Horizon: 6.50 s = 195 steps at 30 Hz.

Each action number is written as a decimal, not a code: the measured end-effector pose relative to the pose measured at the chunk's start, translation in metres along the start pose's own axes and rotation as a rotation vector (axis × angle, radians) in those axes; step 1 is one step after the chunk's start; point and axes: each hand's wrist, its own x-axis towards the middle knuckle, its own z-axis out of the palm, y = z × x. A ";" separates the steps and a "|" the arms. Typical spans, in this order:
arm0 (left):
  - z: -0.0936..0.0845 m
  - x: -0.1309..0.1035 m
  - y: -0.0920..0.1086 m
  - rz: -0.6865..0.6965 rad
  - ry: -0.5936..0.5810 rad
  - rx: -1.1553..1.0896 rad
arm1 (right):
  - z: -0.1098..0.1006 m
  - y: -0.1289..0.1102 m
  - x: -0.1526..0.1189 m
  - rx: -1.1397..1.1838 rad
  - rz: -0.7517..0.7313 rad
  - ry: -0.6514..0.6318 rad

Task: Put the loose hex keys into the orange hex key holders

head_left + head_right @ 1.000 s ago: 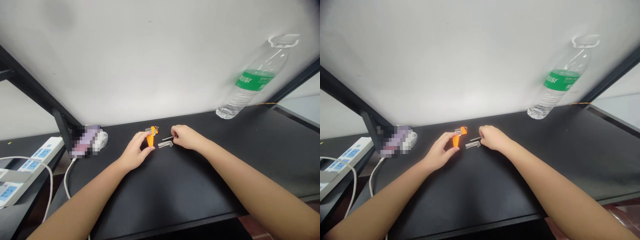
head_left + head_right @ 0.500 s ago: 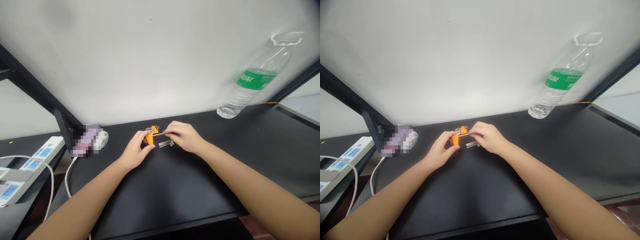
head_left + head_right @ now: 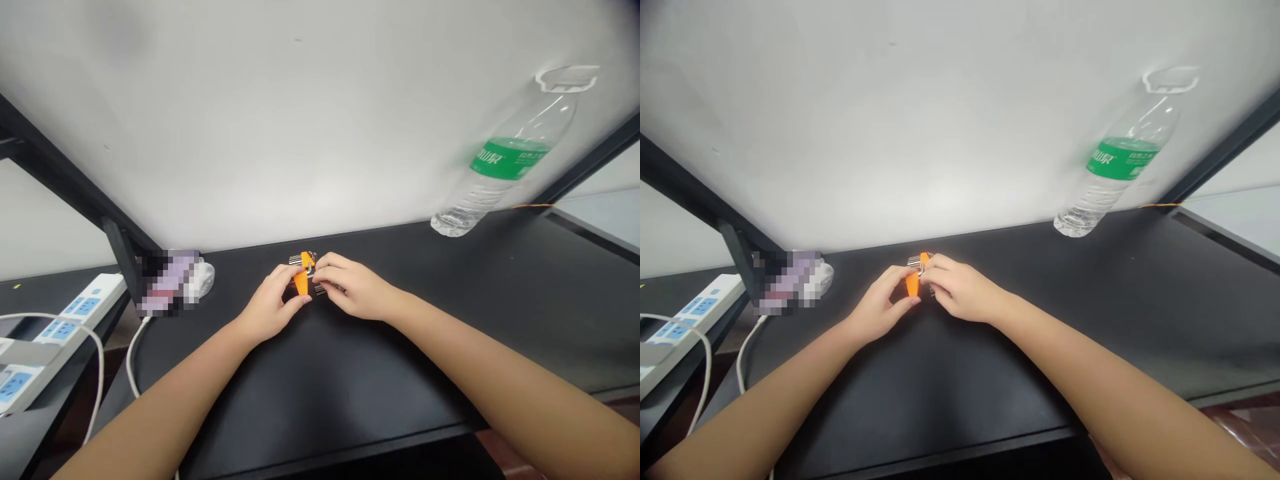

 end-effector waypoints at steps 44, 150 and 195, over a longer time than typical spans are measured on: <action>0.001 0.000 -0.005 -0.010 0.055 0.129 | -0.018 0.014 -0.005 -0.003 0.089 0.042; 0.003 -0.004 -0.001 0.026 0.037 0.237 | -0.021 0.032 -0.011 -0.184 0.288 -0.197; 0.004 -0.004 -0.004 0.015 0.054 0.230 | -0.021 0.006 -0.004 -0.140 0.299 -0.267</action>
